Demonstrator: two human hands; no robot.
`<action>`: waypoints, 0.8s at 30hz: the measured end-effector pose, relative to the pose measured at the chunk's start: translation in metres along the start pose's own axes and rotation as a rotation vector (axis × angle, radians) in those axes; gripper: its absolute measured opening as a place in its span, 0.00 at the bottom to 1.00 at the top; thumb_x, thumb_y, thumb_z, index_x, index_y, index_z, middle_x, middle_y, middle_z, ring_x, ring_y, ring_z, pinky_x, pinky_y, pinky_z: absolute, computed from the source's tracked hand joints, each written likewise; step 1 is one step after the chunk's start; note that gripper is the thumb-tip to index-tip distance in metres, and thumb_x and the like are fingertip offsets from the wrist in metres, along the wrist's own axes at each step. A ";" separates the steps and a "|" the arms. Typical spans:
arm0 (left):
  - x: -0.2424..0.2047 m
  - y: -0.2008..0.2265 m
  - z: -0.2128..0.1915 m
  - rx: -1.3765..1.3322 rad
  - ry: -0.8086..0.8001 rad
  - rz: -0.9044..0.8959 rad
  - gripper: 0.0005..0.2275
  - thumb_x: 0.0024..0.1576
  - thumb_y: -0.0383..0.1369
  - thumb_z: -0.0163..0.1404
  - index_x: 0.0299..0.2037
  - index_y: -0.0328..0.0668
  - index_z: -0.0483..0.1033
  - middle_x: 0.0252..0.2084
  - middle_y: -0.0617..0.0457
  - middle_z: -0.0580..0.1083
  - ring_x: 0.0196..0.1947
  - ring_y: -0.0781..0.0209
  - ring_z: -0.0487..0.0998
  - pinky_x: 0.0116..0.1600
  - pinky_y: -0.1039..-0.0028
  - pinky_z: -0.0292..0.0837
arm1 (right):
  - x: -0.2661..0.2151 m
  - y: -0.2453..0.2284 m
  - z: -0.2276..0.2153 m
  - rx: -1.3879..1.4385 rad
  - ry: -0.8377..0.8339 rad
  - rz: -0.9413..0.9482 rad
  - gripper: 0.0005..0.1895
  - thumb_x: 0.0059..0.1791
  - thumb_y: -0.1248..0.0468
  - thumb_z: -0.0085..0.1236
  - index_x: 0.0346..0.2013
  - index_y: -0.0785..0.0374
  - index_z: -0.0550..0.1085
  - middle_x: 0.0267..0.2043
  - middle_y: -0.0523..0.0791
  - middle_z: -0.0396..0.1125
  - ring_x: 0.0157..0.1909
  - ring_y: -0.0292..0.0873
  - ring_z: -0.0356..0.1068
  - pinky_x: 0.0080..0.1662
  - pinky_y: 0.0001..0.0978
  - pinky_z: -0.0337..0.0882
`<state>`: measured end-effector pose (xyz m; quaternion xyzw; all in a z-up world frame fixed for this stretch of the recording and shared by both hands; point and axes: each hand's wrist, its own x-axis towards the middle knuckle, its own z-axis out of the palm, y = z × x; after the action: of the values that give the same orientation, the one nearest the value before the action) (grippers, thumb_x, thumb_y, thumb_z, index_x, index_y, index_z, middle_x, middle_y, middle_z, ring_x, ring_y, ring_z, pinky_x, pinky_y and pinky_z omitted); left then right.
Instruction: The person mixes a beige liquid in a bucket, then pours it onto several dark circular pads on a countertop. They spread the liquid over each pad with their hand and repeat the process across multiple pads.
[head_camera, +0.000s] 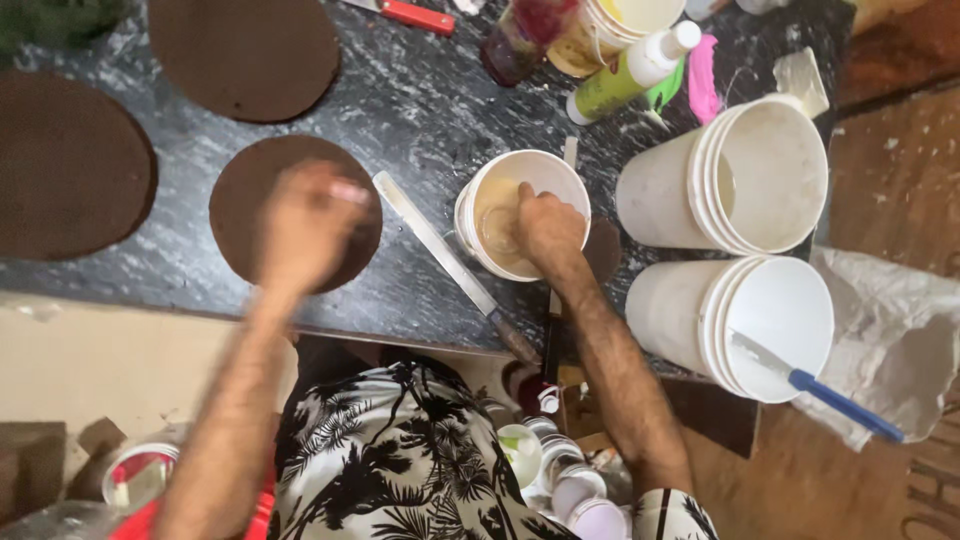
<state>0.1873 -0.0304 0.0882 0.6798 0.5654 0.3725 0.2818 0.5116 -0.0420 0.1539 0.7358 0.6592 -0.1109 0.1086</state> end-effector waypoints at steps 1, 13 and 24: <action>-0.007 0.034 0.037 -0.563 -0.339 -0.630 0.22 0.64 0.43 0.51 0.62 0.36 0.69 0.44 0.38 0.80 0.37 0.48 0.82 0.37 0.67 0.78 | 0.005 0.000 0.007 -0.065 -0.076 0.001 0.22 0.47 0.59 0.60 0.54 0.62 0.74 0.40 0.54 0.73 0.42 0.59 0.75 0.42 0.53 0.74; -0.038 0.132 0.092 -1.051 -0.433 -0.570 0.42 0.50 0.20 0.45 0.77 0.56 0.40 0.72 0.45 0.54 0.53 0.49 0.78 0.38 0.70 0.88 | -0.020 0.005 0.015 -0.280 0.272 -0.256 0.14 0.48 0.67 0.59 0.49 0.60 0.78 0.40 0.49 0.72 0.40 0.53 0.76 0.34 0.49 0.73; -0.040 0.120 0.100 -1.027 -0.299 -0.445 0.44 0.50 0.17 0.46 0.77 0.52 0.38 0.71 0.41 0.52 0.63 0.48 0.70 0.39 0.72 0.84 | -0.020 -0.019 0.012 1.246 0.067 0.104 0.17 0.51 0.76 0.53 0.55 0.69 0.73 0.39 0.46 0.64 0.33 0.41 0.74 0.34 0.28 0.78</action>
<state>0.3336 -0.0895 0.1204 0.3661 0.3956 0.4306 0.7239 0.4900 -0.0627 0.1481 0.6952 0.4368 -0.4461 -0.3563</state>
